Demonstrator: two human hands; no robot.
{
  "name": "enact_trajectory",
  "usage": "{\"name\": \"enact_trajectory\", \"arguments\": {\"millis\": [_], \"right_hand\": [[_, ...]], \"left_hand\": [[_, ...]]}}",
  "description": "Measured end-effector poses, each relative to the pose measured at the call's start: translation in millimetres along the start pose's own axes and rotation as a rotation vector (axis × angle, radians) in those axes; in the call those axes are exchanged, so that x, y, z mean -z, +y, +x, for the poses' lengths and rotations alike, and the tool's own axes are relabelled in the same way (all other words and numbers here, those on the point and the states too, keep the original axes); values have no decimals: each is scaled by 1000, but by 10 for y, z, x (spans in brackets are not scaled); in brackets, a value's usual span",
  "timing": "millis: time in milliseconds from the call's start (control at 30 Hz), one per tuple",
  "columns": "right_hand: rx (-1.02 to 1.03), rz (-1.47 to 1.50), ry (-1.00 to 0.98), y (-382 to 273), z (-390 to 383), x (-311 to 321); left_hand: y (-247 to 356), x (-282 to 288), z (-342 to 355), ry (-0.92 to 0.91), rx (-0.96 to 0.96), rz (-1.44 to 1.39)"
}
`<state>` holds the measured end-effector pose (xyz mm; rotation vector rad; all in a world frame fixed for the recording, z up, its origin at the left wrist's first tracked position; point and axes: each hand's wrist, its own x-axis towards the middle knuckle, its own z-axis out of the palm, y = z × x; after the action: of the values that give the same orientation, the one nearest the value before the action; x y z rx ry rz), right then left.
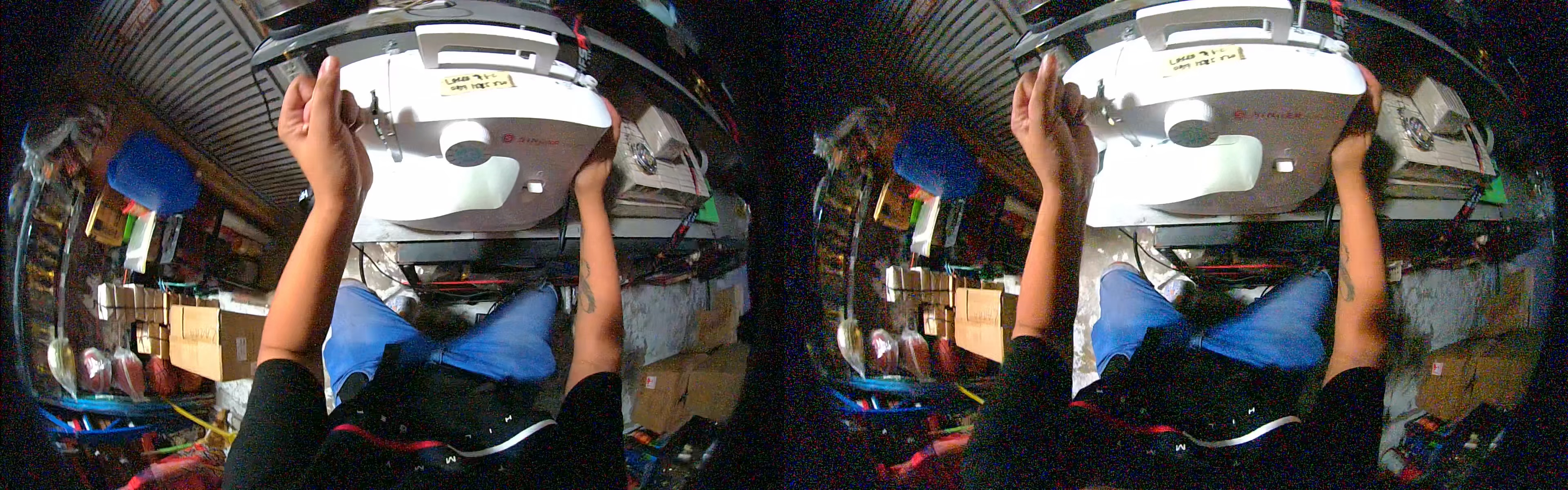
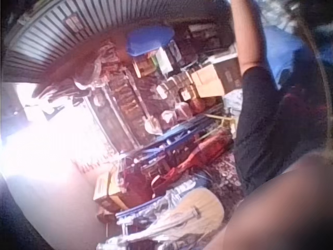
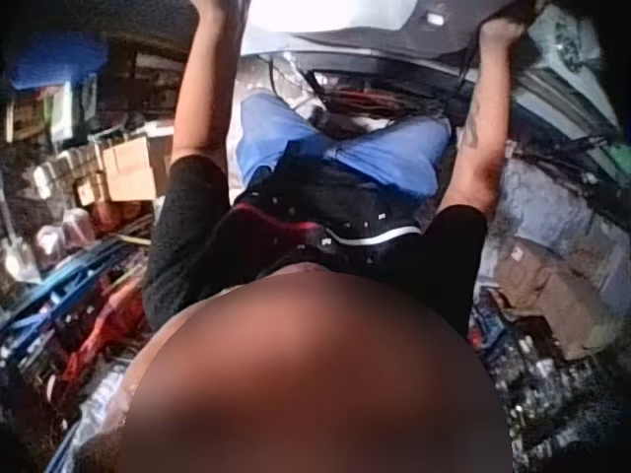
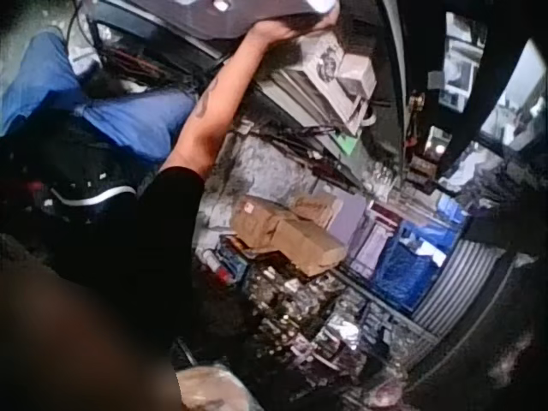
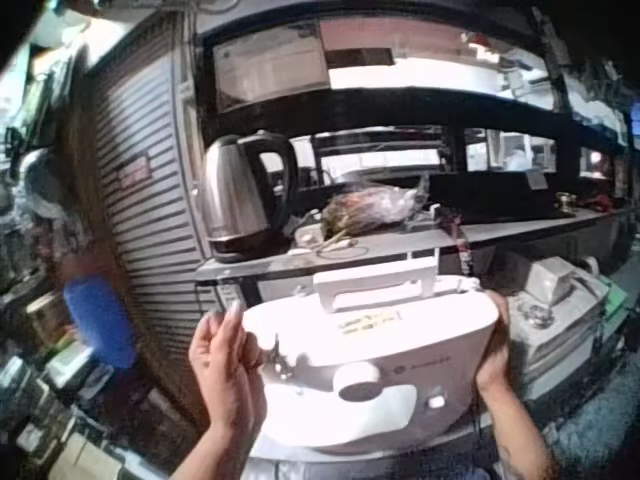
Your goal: The person removes a decorative badge from a white sewing machine, then uses pliers to remove a small metal ring from the needle area. They reattach the badge and continue adjusting the machine's needle and presser foot area.
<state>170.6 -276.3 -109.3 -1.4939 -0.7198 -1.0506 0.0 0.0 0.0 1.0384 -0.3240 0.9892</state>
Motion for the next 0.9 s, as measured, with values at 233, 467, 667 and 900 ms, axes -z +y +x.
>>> {"name": "enact_trajectory", "arguments": {"millis": [233, 467, 667, 900], "right_hand": [[-111, 176, 18, 50, 5, 11], [-104, 238, 39, 109, 1, 1], [-143, 284, 39, -8, 24, 0], [-387, 543, 32, -1613, -777, -287]], "left_hand": [[421, -135, 43, -96, -92, 18], [985, -90, -404, 53, 4, 73], [1236, 184, -1021, 144, 256, 72], [675, 483, -1643, 299, 111, 201]]}}
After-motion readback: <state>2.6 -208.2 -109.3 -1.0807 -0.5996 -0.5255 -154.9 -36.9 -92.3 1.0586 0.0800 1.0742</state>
